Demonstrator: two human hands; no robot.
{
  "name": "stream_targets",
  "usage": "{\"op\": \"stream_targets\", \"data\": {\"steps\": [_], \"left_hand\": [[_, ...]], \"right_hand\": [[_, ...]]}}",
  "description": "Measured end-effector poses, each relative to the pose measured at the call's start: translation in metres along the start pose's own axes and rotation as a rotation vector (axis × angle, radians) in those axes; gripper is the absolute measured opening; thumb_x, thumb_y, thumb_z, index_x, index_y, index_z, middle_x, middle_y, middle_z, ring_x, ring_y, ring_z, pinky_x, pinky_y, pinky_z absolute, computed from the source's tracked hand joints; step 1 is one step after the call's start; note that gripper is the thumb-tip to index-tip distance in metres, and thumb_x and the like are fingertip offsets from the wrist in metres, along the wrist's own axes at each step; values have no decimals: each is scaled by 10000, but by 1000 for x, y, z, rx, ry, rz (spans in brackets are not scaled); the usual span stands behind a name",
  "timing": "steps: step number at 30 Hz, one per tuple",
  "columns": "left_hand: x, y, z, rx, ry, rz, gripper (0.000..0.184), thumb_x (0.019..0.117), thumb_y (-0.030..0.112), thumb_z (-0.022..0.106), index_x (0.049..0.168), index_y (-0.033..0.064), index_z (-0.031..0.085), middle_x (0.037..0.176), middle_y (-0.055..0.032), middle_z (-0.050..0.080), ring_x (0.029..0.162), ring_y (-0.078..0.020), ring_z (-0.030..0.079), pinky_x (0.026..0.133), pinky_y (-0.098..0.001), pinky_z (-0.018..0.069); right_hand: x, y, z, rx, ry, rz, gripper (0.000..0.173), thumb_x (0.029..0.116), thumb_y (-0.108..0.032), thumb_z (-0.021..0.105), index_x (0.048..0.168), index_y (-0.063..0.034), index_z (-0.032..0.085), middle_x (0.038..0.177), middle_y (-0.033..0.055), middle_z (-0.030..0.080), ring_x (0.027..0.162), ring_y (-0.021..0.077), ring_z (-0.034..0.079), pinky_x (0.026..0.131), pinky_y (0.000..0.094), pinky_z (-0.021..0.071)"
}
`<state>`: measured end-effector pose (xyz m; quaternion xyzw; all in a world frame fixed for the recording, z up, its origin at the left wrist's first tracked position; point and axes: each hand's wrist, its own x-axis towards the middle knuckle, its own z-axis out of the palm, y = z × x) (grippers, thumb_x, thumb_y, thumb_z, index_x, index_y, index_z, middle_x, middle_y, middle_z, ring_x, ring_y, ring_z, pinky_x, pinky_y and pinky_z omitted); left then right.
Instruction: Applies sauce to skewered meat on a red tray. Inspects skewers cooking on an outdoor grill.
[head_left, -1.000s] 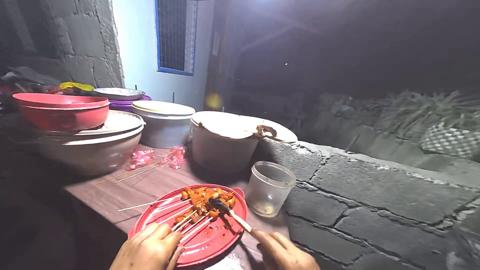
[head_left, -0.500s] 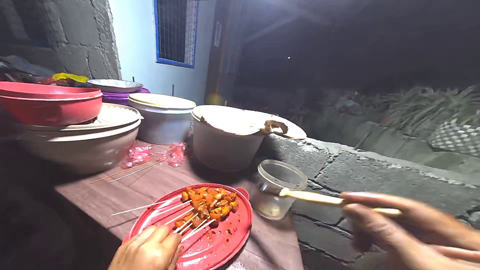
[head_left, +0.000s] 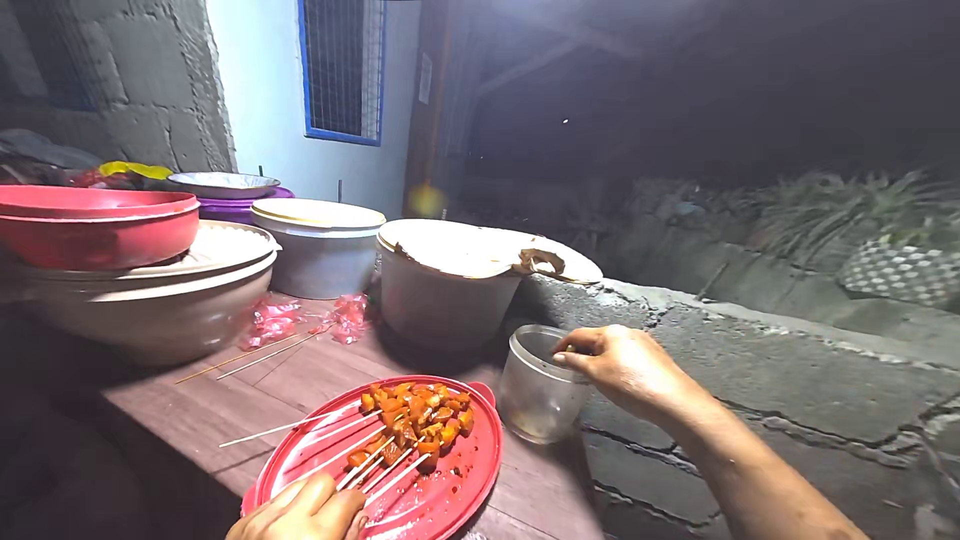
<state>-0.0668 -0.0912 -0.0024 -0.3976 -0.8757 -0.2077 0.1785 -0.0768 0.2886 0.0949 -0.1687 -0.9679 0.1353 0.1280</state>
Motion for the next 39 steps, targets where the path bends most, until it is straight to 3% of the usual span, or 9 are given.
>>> {"op": "stream_targets", "data": {"steps": [3,6,10,14,19,24,27,35,39], "left_hand": [[-3,-3,-2,-33,1,-4,262,1049,220,549,1045,63,759,870,-144,695,767,-309,695,615,-445,558],[-5,-4,-1,-41,0,-23,271,1049,221,542,1037,55,756,869,-150,698,759,-310,695,614,-450,554],[-6,-3,0,-53,4,-61,289,1057,224,524,1045,57,760,881,-146,708,769,-302,703,623,-453,562],[-6,-2,1,-61,19,-76,296,1064,240,517,1037,70,759,847,-130,693,748,-288,690,609,-441,548],[-6,0,3,-59,26,-81,290,1059,235,520,1027,74,760,845,-131,696,740,-282,694,599,-439,549],[-6,3,1,-55,13,-90,292,1058,239,522,1031,72,760,842,-132,697,734,-288,695,593,-447,547],[-6,3,0,-60,7,-97,295,1059,239,518,1033,73,760,861,-133,706,755,-282,701,605,-450,551],[-7,1,-1,-67,9,-113,277,1049,241,545,1032,77,768,859,-130,707,763,-279,700,626,-441,555],[-7,0,-1,-60,7,-111,264,1041,239,557,1026,77,765,859,-129,702,758,-277,692,625,-437,552]], "right_hand": [[-2,7,-3,228,-22,-51,94,982,-158,702,941,-147,786,831,55,731,787,215,687,736,509,543],[-14,20,-7,481,89,-81,122,996,-63,642,957,-70,757,805,56,723,727,164,678,700,399,566],[-44,39,-24,540,373,-78,151,1034,-139,603,1061,-58,727,758,7,655,562,50,507,543,237,427],[-60,49,-34,719,563,-157,165,1029,-112,545,1065,-96,705,729,-110,647,505,-58,469,475,102,389],[-103,8,-10,826,422,-240,174,992,-47,547,1095,-50,687,823,-78,708,609,-10,609,556,147,521],[-130,-39,31,918,223,-258,177,952,32,576,1054,-12,713,876,-52,731,728,-3,662,664,174,567],[-123,-33,51,862,251,-243,159,952,-32,600,1029,-30,739,899,-17,733,758,16,676,688,182,574],[-109,-16,54,793,409,-187,147,932,-74,628,1015,-64,749,850,-29,729,667,5,637,572,154,512],[-110,-17,60,789,394,-185,147,937,-71,623,1017,-55,746,865,-19,735,730,32,684,663,186,579]]}}
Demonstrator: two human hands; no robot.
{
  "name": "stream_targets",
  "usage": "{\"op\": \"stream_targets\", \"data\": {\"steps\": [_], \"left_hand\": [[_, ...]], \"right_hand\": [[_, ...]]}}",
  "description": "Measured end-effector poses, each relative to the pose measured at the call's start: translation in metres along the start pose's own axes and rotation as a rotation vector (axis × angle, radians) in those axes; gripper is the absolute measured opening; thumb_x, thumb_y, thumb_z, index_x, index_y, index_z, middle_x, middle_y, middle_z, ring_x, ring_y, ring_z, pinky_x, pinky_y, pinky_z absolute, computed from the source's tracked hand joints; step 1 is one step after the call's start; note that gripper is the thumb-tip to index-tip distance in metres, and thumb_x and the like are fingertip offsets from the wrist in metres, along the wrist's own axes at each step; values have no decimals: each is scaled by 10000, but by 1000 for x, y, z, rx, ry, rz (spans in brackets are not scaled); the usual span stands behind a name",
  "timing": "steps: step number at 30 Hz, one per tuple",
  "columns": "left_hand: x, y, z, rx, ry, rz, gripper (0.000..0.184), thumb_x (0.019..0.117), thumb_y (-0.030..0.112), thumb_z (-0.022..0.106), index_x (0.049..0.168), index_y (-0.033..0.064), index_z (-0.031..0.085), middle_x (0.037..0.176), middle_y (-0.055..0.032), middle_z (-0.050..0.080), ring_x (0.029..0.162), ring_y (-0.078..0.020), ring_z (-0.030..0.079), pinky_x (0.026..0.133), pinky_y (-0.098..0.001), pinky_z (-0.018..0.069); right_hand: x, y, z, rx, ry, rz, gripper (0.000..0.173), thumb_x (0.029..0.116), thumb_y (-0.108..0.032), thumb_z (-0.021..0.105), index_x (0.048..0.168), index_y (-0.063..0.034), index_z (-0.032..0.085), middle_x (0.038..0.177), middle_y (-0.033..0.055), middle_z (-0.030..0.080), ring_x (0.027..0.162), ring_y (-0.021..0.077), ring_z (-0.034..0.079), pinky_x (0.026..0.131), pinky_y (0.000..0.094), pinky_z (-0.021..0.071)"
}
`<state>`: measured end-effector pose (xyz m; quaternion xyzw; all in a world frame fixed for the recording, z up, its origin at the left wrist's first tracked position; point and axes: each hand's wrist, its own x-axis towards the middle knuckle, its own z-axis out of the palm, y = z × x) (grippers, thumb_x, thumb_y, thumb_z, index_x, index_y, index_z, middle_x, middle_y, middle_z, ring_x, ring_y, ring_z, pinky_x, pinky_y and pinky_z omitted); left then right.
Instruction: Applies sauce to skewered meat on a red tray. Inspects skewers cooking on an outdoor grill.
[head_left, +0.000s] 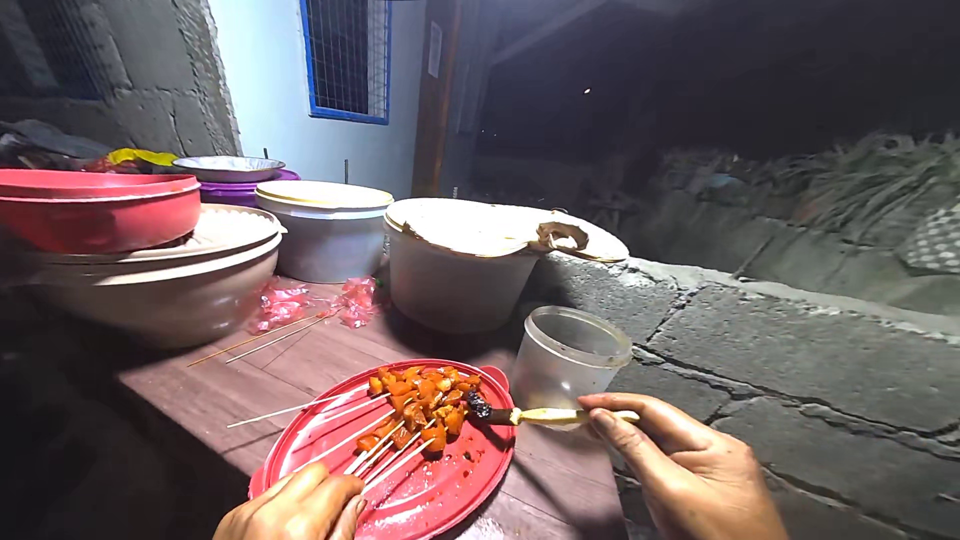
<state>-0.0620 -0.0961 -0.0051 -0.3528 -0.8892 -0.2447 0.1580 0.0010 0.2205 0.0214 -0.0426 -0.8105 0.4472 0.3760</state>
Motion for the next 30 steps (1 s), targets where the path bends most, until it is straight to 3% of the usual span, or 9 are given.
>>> {"op": "stream_targets", "data": {"steps": [4,9,14,17,22,30], "left_hand": [[-1,-2,0,9,0,11,247,1032,227,569,1029,79,767,875,-127,704,785,-282,696,646,-434,562],[-1,-2,-3,4,2,20,225,1024,203,580,1045,70,760,907,-132,710,812,-288,698,669,-432,565],[-1,-1,-4,2,17,32,217,1017,202,591,1038,70,762,891,-128,705,789,-273,690,659,-415,560],[-1,0,-4,-8,28,38,213,1015,194,596,1037,66,764,893,-132,705,789,-268,690,665,-408,560],[-1,1,-5,1,33,52,213,1017,195,595,1036,65,763,888,-134,698,784,-269,684,656,-407,555],[-1,2,-4,4,58,90,205,1016,173,596,1040,56,763,894,-140,700,810,-277,687,687,-397,560]], "right_hand": [[1,11,1,-89,21,11,164,931,-132,620,1014,-88,755,848,-26,726,723,39,683,654,210,578],[-4,-1,-1,3,9,70,154,948,-52,600,1027,-46,733,807,-35,715,648,5,634,574,162,521],[-8,-2,-5,-83,15,29,161,953,-88,608,1037,-35,735,876,-4,721,717,11,656,643,173,550],[-17,-15,-6,-47,-88,22,156,962,-60,605,1045,-16,729,899,-4,731,745,-5,665,678,168,564],[-26,-25,-7,-118,-183,-156,191,1009,-117,608,1055,11,742,927,62,729,832,21,665,769,181,556],[-31,-30,-1,-143,-160,-205,209,1017,-138,615,1049,21,746,919,90,729,831,43,663,782,186,549]]}}
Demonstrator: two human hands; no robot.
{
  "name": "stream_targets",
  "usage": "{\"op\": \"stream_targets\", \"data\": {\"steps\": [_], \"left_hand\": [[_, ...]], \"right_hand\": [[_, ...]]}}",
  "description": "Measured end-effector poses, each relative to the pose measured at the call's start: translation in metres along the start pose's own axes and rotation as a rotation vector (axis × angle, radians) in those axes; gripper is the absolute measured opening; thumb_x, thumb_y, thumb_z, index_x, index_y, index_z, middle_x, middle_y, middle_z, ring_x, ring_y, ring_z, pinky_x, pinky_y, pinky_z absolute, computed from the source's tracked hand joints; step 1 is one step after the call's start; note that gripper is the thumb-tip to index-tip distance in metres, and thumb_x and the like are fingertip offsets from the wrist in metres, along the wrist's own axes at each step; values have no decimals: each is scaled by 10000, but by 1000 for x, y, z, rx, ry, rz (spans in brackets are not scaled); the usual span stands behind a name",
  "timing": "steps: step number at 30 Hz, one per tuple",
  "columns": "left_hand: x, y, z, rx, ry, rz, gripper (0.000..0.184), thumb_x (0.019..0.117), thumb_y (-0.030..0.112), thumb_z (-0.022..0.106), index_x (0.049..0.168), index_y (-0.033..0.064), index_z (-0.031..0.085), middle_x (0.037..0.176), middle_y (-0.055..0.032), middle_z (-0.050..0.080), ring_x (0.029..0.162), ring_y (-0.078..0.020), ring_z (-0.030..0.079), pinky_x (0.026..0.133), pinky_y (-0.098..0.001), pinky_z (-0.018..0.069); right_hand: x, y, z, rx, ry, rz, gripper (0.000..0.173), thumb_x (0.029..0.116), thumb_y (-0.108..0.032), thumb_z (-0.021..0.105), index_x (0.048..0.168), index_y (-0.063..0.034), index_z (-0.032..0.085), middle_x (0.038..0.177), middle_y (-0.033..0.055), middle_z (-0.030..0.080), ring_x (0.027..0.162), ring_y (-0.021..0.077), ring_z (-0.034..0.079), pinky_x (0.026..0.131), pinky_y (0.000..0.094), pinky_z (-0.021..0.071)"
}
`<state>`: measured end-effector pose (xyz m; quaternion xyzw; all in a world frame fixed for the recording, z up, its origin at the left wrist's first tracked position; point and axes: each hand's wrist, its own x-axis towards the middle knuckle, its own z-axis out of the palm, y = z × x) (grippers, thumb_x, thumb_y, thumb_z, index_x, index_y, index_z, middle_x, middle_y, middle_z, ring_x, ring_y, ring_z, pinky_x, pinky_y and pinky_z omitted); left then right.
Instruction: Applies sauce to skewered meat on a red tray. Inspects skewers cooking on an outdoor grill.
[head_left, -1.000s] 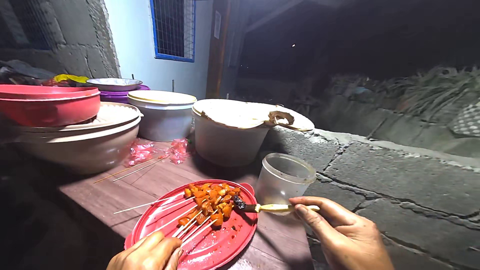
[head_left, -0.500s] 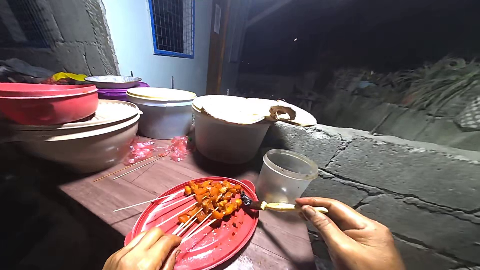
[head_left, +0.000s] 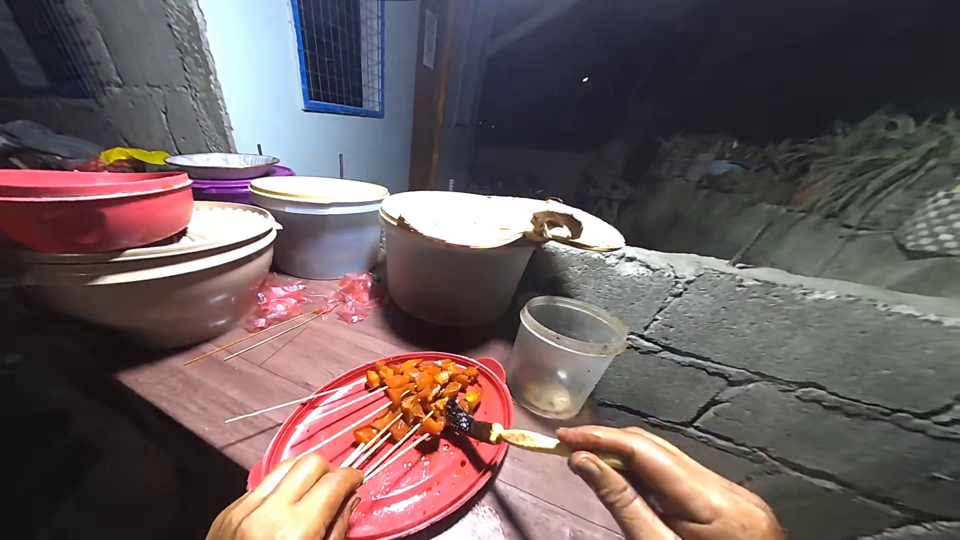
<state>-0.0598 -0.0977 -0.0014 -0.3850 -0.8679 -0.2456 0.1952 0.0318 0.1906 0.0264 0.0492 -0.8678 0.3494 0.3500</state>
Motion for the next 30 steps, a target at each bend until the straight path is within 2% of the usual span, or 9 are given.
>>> {"op": "stream_targets", "data": {"steps": [4,6,10,14,16,20,23,26,30], "left_hand": [[-1,0,2,9,18,17,195,1014,174,601,1039,72,765,884,-132,695,804,-269,684,681,-392,560],[-1,0,1,-4,24,17,183,1009,160,608,1041,78,768,894,-134,694,812,-268,683,683,-389,557],[-1,0,1,-8,29,15,185,1016,166,604,1051,85,767,902,-128,695,815,-262,679,685,-384,552],[-1,-1,4,-16,33,13,180,1013,164,608,1043,88,769,902,-126,698,819,-259,681,690,-380,554],[-1,-3,6,-10,35,13,183,1014,172,606,1046,96,769,902,-119,697,816,-255,680,686,-376,554],[-2,-4,6,0,41,18,185,1012,176,605,1049,98,769,902,-114,698,825,-252,682,695,-376,555],[-1,-3,5,-5,41,19,174,1004,161,617,1050,97,772,911,-115,704,842,-253,683,706,-373,557],[-3,-5,5,-3,42,15,171,1003,162,620,1049,104,774,922,-113,710,858,-250,685,727,-370,557],[-6,-6,2,-19,30,-7,173,1006,165,620,1052,101,774,933,-114,712,870,-253,685,748,-376,559]], "right_hand": [[5,13,-4,-173,109,1,217,1006,-172,603,1049,-22,753,934,57,736,847,42,679,775,197,563],[5,9,-8,-153,128,24,211,1003,-156,605,1053,-9,748,941,62,736,854,39,679,779,197,565],[-1,-10,-8,62,18,43,195,1010,-103,602,1061,39,726,935,65,729,820,11,668,762,177,566],[-8,-9,-9,31,-91,15,199,1012,-104,610,1044,43,739,900,119,729,818,76,672,777,208,553],[-8,-9,-18,-7,-101,23,195,1010,-94,602,1036,45,736,907,127,733,828,82,679,789,223,558],[-6,-14,-22,45,-77,25,199,1020,-88,589,1047,59,720,917,101,725,819,19,659,769,176,550],[-7,-12,-10,91,-85,8,206,1026,-98,591,1058,55,724,900,108,719,807,44,658,754,188,550],[-5,0,-11,2,-40,54,204,1021,-113,589,1058,28,732,917,88,731,811,50,670,760,211,561],[-2,11,-15,-74,66,134,200,1009,-128,591,1068,3,730,908,54,722,758,20,650,688,192,546]]}}
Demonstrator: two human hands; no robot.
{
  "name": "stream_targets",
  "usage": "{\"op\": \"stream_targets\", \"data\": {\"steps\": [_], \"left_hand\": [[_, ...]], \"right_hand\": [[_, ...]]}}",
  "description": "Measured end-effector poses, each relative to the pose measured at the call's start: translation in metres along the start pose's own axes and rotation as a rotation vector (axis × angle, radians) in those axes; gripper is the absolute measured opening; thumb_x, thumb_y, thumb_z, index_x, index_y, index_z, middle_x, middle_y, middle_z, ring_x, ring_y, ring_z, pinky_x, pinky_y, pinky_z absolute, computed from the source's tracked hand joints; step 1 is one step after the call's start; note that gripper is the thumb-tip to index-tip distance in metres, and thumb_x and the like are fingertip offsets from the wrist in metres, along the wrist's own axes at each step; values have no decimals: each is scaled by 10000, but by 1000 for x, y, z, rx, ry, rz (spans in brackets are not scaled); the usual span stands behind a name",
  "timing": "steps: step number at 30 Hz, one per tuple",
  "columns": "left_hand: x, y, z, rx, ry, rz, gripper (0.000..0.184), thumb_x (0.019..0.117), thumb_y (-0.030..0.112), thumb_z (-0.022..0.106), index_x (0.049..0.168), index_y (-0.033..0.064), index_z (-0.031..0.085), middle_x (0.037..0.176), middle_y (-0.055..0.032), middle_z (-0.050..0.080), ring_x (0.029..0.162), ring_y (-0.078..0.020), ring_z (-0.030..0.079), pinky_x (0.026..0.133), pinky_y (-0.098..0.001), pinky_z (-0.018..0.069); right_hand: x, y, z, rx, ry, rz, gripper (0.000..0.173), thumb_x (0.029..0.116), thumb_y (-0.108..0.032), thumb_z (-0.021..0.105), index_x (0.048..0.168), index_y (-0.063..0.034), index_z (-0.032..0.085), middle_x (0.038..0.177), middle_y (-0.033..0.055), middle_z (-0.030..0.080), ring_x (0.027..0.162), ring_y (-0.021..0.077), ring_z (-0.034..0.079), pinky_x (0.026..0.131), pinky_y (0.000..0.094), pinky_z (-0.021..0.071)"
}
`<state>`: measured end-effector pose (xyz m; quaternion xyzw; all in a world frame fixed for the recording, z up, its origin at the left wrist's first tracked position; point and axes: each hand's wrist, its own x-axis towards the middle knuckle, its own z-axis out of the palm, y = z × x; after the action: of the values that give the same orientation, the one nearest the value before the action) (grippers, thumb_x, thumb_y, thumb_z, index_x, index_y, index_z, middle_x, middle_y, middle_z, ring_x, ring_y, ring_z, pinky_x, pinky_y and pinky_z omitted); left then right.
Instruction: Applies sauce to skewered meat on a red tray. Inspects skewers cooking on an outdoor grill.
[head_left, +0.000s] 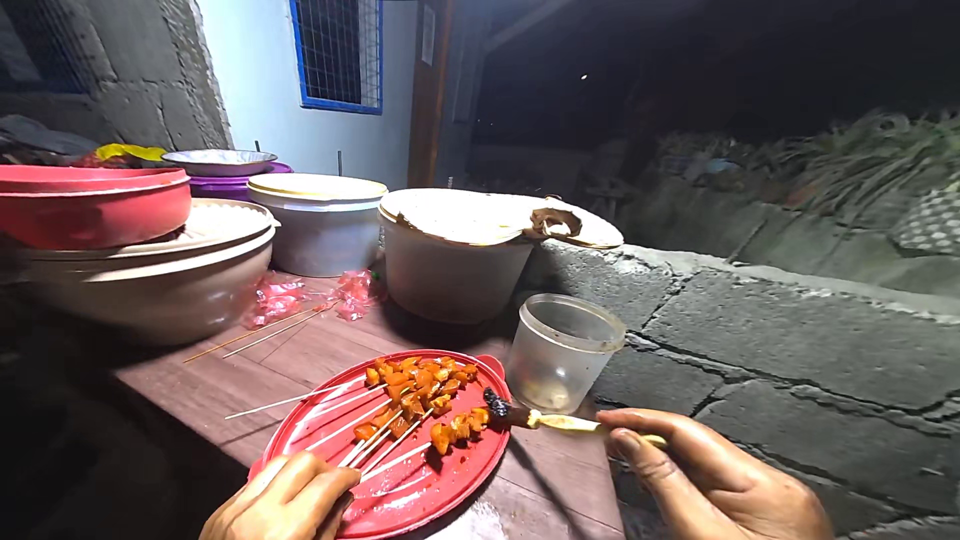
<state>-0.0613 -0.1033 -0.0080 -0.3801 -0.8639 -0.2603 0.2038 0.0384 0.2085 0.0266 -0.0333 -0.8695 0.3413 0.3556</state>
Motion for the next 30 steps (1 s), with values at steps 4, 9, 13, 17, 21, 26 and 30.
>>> {"op": "stream_targets", "data": {"steps": [4,9,13,17,21,26,30], "left_hand": [[0,-1,-1,-7,-3,-8,168,999,155,628,1053,90,774,931,-125,709,873,-264,685,755,-392,559],[-1,-1,-1,-3,-1,-14,169,1002,166,628,1044,96,776,935,-118,713,876,-254,684,758,-380,556],[-2,-2,-3,-13,-10,-24,162,996,156,638,1052,95,776,960,-119,718,903,-256,687,782,-381,558],[-3,-3,-4,-33,-1,-28,153,992,148,644,1047,99,777,951,-116,717,898,-244,681,782,-369,552],[-4,-4,-3,-36,13,-24,150,988,143,645,1037,111,783,944,-109,714,890,-234,676,771,-358,547],[-3,-4,-3,-46,12,-25,151,987,142,647,1037,104,784,938,-116,713,887,-237,678,772,-365,550],[-3,-4,-2,-59,4,-27,165,993,165,643,1048,96,782,923,-117,707,870,-232,674,768,-359,548]], "right_hand": [[-3,-6,7,84,-20,-8,189,1007,-97,589,1072,21,722,935,54,725,789,8,659,712,174,556],[-3,0,6,-53,-21,-31,198,1008,-131,599,1048,-3,744,930,84,737,827,57,679,766,213,558],[1,-1,0,-83,35,-8,204,1006,-133,589,1056,-1,736,905,73,722,759,41,656,697,208,552],[1,-1,2,-91,-16,-25,209,1012,-160,603,1056,-13,744,930,72,736,818,59,682,753,223,566],[2,0,1,-126,-4,-43,202,1005,-149,598,1051,-22,748,928,69,735,833,58,682,763,216,564],[-6,-12,-4,-67,-53,-61,200,1017,-118,594,1055,15,738,917,106,735,827,74,680,779,223,561],[7,-16,-21,-83,118,-138,242,1021,-138,572,1081,52,710,921,90,704,771,40,651,697,210,564]]}}
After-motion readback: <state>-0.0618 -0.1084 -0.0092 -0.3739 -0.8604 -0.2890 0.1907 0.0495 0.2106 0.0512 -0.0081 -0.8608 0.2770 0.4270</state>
